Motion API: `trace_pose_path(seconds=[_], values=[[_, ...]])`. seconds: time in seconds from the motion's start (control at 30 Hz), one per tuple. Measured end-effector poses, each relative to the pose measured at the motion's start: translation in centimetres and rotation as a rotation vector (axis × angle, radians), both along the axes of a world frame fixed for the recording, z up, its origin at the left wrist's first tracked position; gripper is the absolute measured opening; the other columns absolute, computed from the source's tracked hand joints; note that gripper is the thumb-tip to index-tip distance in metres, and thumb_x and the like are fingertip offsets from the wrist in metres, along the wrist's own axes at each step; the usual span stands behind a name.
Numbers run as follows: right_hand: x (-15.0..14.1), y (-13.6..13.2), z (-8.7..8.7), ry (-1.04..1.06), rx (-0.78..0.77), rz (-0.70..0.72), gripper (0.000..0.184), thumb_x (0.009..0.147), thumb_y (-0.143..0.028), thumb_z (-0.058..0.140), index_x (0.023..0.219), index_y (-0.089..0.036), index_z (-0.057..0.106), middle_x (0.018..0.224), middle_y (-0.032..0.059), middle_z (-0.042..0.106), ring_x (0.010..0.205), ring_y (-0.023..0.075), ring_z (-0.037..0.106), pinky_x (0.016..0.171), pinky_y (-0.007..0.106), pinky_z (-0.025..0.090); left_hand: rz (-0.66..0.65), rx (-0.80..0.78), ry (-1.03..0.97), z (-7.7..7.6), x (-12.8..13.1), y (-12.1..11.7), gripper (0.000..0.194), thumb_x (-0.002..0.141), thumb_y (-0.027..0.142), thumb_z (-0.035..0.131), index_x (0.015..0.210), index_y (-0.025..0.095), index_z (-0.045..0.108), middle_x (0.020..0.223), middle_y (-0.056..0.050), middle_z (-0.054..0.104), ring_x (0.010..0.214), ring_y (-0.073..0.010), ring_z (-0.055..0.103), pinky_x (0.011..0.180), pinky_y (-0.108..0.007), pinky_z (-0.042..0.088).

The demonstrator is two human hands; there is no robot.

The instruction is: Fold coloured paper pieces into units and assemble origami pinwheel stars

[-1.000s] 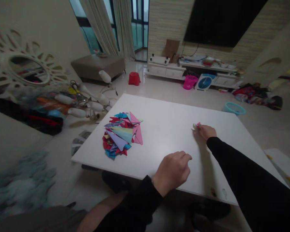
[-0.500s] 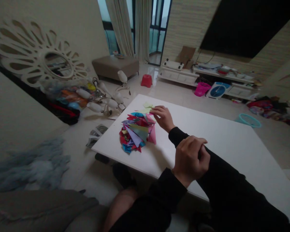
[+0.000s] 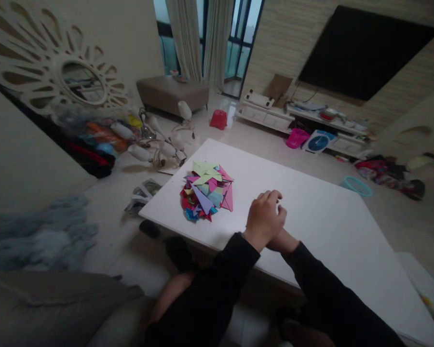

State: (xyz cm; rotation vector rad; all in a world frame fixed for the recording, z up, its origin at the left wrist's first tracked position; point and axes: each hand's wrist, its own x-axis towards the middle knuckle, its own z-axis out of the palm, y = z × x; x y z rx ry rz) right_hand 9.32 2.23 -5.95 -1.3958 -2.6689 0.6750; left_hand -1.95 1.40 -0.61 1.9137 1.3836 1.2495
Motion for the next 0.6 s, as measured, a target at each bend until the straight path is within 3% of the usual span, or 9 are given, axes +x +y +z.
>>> trace_pose_path(seconds=[0.13, 0.23, 0.4, 0.5, 0.6], values=[[5.2, -7.5, 0.6, 0.077, -0.181, -0.112, 0.026, 0.091, -0.033, 0.058, 0.111, -0.02, 0.07, 0.109, 0.0103, 0.073, 0.099, 0.0247, 0.068, 0.091, 0.038, 0.052, 0.044, -0.28, 0.281, -2.4, -2.4, 0.5, 0.029, 0.09, 0.029, 0.053, 0.115, 0.015, 0.056, 0.115, -0.015, 0.065, 0.113, -0.0285, 0.059, 0.095, -0.042, 0.048], [6.4, -10.2, -0.2, 0.043, -0.19, -0.165, 0.024, 0.092, -0.027, 0.056, 0.109, -0.018, 0.069, 0.107, 0.0108, 0.073, 0.098, 0.024, 0.068, 0.089, 0.037, 0.051, 0.063, -0.428, 0.487, -5.0, -4.3, 1.1, 0.04, 0.091, 0.036, 0.052, 0.12, 0.01, 0.055, 0.121, -0.022, 0.063, 0.121, -0.0321, 0.057, 0.1, -0.043, 0.045], [6.4, -11.2, -1.1, -0.047, -0.249, -0.015, 0.025, 0.089, -0.02, 0.056, 0.109, -0.019, 0.071, 0.107, 0.0091, 0.073, 0.1, 0.0231, 0.067, 0.089, 0.033, 0.049, 0.027, -0.545, 0.681, -9.2, -5.7, 3.2, 0.042, 0.091, 0.038, 0.048, 0.117, 0.007, 0.058, 0.126, -0.025, 0.062, 0.123, -0.0322, 0.057, 0.105, -0.042, 0.04], [7.0, -11.0, -1.2, -0.104, -0.23, -0.025, 0.029, 0.089, -0.02, 0.056, 0.114, -0.019, 0.07, 0.112, 0.0103, 0.072, 0.105, 0.0247, 0.067, 0.091, 0.033, 0.048, 0.026, -0.59, 0.722, -11.3, -4.9, 4.9, 0.046, 0.091, 0.038, 0.047, 0.123, 0.007, 0.057, 0.127, -0.024, 0.063, 0.124, -0.0318, 0.057, 0.106, -0.042, 0.039], [8.0, -10.8, -1.2, -0.121, -0.219, -0.042, 0.031, 0.09, -0.02, 0.055, 0.117, -0.019, 0.069, 0.115, 0.0104, 0.072, 0.109, 0.0251, 0.066, 0.094, 0.033, 0.047, 0.028, -0.604, 0.755, -13.1, -3.5, 6.1, 0.054, 0.093, 0.037, 0.042, 0.138, 0.009, 0.047, 0.138, -0.022, 0.058, 0.139, -0.0338, 0.043, 0.114, -0.047, 0.029]])
